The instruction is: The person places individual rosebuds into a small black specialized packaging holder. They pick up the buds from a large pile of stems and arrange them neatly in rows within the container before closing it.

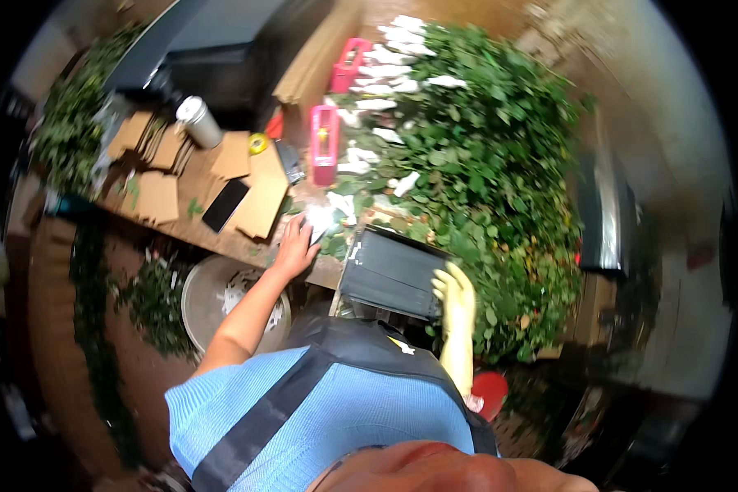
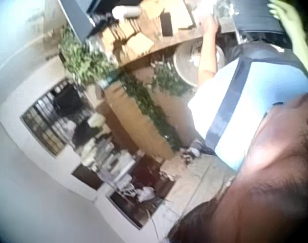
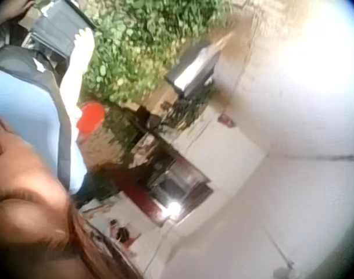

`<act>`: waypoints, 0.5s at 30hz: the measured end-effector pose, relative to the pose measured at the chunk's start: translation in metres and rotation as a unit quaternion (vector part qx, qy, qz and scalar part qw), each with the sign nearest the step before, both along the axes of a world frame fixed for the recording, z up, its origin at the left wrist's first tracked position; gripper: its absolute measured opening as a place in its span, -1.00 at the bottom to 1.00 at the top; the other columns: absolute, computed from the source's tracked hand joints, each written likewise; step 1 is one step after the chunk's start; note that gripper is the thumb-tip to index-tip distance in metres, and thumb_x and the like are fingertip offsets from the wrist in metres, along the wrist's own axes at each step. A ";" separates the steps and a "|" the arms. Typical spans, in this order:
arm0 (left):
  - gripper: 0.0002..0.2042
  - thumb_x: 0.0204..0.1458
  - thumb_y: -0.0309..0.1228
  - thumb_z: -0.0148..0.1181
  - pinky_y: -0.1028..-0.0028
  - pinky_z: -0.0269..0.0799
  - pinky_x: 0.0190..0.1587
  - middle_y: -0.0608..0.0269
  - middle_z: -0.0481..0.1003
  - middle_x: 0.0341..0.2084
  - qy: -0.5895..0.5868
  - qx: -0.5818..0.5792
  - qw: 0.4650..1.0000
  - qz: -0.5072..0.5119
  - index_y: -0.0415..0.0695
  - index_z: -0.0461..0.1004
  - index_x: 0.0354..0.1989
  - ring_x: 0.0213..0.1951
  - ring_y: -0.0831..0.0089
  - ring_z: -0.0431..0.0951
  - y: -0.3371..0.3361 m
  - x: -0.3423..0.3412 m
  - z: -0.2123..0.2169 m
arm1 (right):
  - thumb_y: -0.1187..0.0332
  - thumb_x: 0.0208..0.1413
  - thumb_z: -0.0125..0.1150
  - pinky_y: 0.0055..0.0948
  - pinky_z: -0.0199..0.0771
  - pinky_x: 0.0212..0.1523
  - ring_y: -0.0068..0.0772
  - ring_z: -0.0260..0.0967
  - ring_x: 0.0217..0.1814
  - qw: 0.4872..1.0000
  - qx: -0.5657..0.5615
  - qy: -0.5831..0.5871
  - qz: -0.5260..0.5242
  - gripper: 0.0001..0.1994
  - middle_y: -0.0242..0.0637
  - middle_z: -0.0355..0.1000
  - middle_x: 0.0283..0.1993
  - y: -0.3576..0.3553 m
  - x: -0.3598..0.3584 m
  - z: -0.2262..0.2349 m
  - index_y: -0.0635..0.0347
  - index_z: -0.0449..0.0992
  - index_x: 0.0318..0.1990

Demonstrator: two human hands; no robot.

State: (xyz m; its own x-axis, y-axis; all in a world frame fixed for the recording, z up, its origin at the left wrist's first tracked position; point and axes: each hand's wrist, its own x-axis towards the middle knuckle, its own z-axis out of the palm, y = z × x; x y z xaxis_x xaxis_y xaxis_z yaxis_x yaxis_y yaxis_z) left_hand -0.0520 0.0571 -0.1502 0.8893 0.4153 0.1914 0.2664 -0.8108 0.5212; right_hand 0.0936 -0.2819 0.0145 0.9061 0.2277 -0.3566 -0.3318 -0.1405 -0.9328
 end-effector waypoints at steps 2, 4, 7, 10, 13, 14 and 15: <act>-0.51 0.01 -0.49 0.34 0.11 0.32 0.27 -0.15 0.41 0.06 -0.092 -0.031 0.994 0.041 -0.18 0.38 0.15 0.17 -0.12 0.41 0.012 -0.001 0.031 | 0.40 0.45 0.00 -0.47 0.57 0.05 -0.39 0.56 -0.01 0.999 -0.029 -0.019 -0.034 -0.56 -0.04 0.55 0.12 -0.021 0.007 0.005 0.37 0.27 0.40; -0.66 0.10 -0.46 0.28 0.13 0.44 0.09 -0.07 0.49 -0.09 -0.140 -0.103 0.980 0.101 -0.21 0.46 0.06 0.01 -0.07 0.51 0.037 0.013 0.032 | 0.40 0.46 -0.01 -0.46 0.57 0.07 -0.39 0.56 0.00 0.991 -0.102 -0.080 -0.036 -0.56 -0.04 0.54 0.13 -0.021 -0.002 0.027 0.36 0.27 0.40; -0.73 0.19 -0.37 0.23 0.11 0.50 0.01 -0.08 0.53 -0.20 -0.144 -0.188 0.955 0.177 -0.23 0.54 0.01 -0.11 -0.08 0.59 0.064 0.056 0.051 | 0.43 0.46 -0.03 -0.45 0.56 0.09 -0.39 0.56 0.00 0.991 -0.075 -0.099 0.042 -0.58 -0.06 0.55 0.13 -0.006 -0.008 0.045 0.34 0.28 0.40; -0.62 0.21 -0.13 0.19 0.04 0.53 -0.04 -0.18 0.58 -0.17 -0.098 -0.110 0.965 0.218 -0.22 0.63 -0.06 -0.17 -0.17 0.63 0.093 0.116 0.047 | 0.48 0.45 -0.03 -0.43 0.56 0.12 -0.38 0.56 0.02 0.987 -0.038 -0.116 0.108 -0.63 -0.04 0.56 0.11 0.026 -0.019 0.067 0.35 0.37 0.34; -0.54 0.21 -0.01 0.09 0.00 0.51 -0.02 -0.25 0.61 -0.18 0.054 -0.153 0.967 0.198 -0.21 0.67 -0.17 -0.15 -0.19 0.64 0.111 0.165 0.048 | 0.50 0.43 0.00 -0.39 0.54 0.17 -0.32 0.57 0.09 0.979 -0.046 -0.153 0.127 -0.63 -0.02 0.57 0.12 0.039 -0.036 0.078 0.34 0.41 0.32; -0.54 0.22 -0.02 0.05 -0.01 0.50 -0.02 -0.26 0.61 -0.19 0.053 -0.164 0.969 0.180 -0.21 0.67 -0.19 -0.14 -0.19 0.63 0.117 0.174 0.048 | 0.50 0.42 0.01 -0.39 0.54 0.18 -0.31 0.58 0.10 0.975 -0.057 -0.166 0.138 -0.64 -0.03 0.58 0.11 0.041 -0.041 0.084 0.32 0.42 0.32; -0.54 0.24 -0.03 0.01 -0.03 0.49 -0.01 -0.26 0.61 -0.21 0.056 -0.175 0.970 0.161 -0.21 0.67 -0.21 -0.13 -0.19 0.63 0.123 0.176 0.047 | 0.50 0.41 0.03 -0.39 0.53 0.18 -0.29 0.58 0.12 0.968 -0.095 -0.182 0.147 -0.64 -0.05 0.59 0.10 0.041 -0.047 0.091 0.29 0.45 0.30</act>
State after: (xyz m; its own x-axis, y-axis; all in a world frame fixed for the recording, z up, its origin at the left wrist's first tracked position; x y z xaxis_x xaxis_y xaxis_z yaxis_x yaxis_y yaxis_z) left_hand 0.1241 0.1804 -0.1031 0.7100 0.6968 -0.1016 0.5469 -0.4548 0.7028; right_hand 0.0466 -0.2406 0.1055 0.8858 0.4559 -0.0865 0.0943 -0.3593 -0.9285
